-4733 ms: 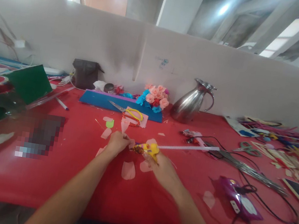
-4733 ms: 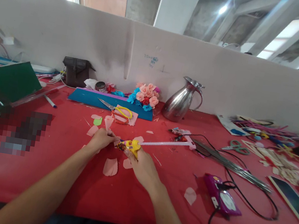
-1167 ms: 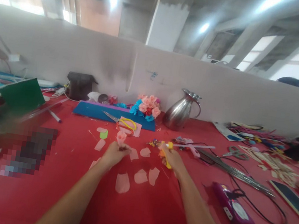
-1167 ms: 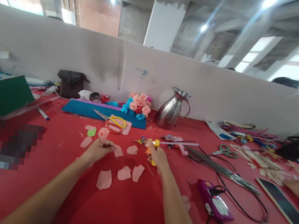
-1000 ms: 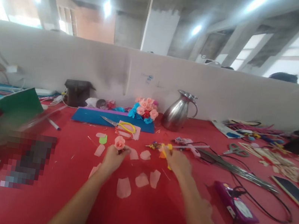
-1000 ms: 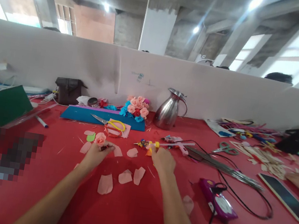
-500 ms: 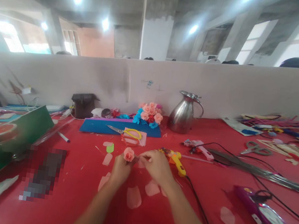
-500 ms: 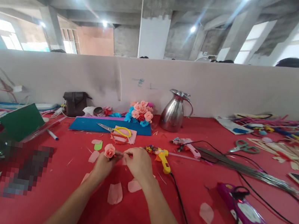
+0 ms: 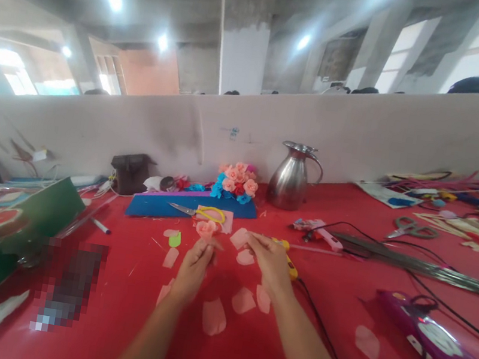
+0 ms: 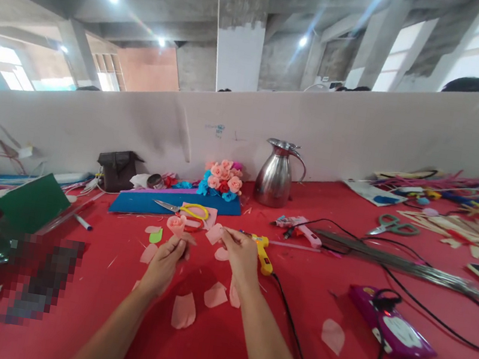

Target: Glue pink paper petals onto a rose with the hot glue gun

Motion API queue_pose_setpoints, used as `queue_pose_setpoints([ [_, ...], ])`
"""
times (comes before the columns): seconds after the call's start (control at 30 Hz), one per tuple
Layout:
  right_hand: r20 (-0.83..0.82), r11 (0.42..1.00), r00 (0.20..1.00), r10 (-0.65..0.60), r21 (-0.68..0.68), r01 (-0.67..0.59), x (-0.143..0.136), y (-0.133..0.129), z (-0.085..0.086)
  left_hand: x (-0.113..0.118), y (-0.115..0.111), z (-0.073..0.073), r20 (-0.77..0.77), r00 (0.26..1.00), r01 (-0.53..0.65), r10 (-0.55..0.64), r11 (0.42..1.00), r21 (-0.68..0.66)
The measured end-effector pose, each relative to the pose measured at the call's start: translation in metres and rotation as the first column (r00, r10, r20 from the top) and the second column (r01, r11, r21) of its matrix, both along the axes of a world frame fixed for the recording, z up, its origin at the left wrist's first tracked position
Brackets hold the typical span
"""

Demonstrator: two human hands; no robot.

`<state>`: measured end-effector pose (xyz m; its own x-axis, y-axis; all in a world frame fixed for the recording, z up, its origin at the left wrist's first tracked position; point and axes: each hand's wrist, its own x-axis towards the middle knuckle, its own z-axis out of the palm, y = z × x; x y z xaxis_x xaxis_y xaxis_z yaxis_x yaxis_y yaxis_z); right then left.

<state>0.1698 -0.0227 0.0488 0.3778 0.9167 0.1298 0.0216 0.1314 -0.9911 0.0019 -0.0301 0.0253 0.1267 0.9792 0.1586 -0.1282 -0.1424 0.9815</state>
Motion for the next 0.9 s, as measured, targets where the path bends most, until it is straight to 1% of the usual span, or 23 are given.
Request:
queue_pose_setpoints([
  [0.07,-0.110,1.000,0.994,-0.003,0.001,0.004,-0.002,-0.001,0.001,0.001,-0.001,0.001,0.004,0.999,0.039,-0.039,0.999,0.003],
  [0.13,-0.176,1.000,0.984,-0.006,-0.011,0.004,-0.004,-0.002,0.003,0.001,-0.002,0.003,0.054,0.996,0.078,-0.076,0.996,-0.039],
  [0.27,-0.168,1.000,0.986,0.002,-0.014,-0.005,-0.007,-0.005,0.004,0.003,-0.001,0.003,0.228,0.970,0.115,-0.089,0.988,-0.106],
  [0.33,-0.162,1.000,0.987,0.010,-0.014,-0.012,-0.008,-0.005,0.004,0.003,0.000,0.002,0.297,0.952,0.110,-0.071,0.987,-0.118],
  [0.4,-0.177,1.000,0.984,0.017,-0.016,-0.020,-0.008,-0.006,0.004,0.003,0.002,0.000,0.328,0.944,0.084,-0.039,0.988,-0.126],
  [0.53,-0.218,1.000,0.976,0.023,-0.012,-0.026,-0.008,-0.006,0.004,0.001,0.006,-0.002,0.322,0.946,0.010,0.030,0.993,-0.121],
  [0.6,-0.221,0.999,0.975,0.030,-0.009,-0.033,-0.009,-0.006,0.004,0.001,0.006,-0.001,0.314,0.949,0.016,0.027,0.991,-0.134],
  [0.67,-0.209,0.999,0.977,0.046,-0.006,-0.049,-0.010,-0.007,0.003,0.001,0.005,0.001,0.327,0.945,0.057,-0.004,0.987,-0.152],
  [0.77,-0.188,0.997,0.980,0.066,-0.014,-0.070,-0.013,-0.009,0.003,0.002,0.002,0.004,0.385,0.917,0.161,-0.099,0.978,-0.133],
  [0.83,-0.178,0.997,0.982,0.070,-0.026,-0.076,-0.015,-0.011,0.005,0.002,0.000,0.005,0.412,0.896,0.226,-0.163,0.968,-0.109],
  [0.9,-0.168,0.996,0.983,0.075,-0.026,-0.080,-0.017,-0.013,0.007,0.003,0.000,0.003,0.430,0.880,0.272,-0.202,0.956,-0.108],
])
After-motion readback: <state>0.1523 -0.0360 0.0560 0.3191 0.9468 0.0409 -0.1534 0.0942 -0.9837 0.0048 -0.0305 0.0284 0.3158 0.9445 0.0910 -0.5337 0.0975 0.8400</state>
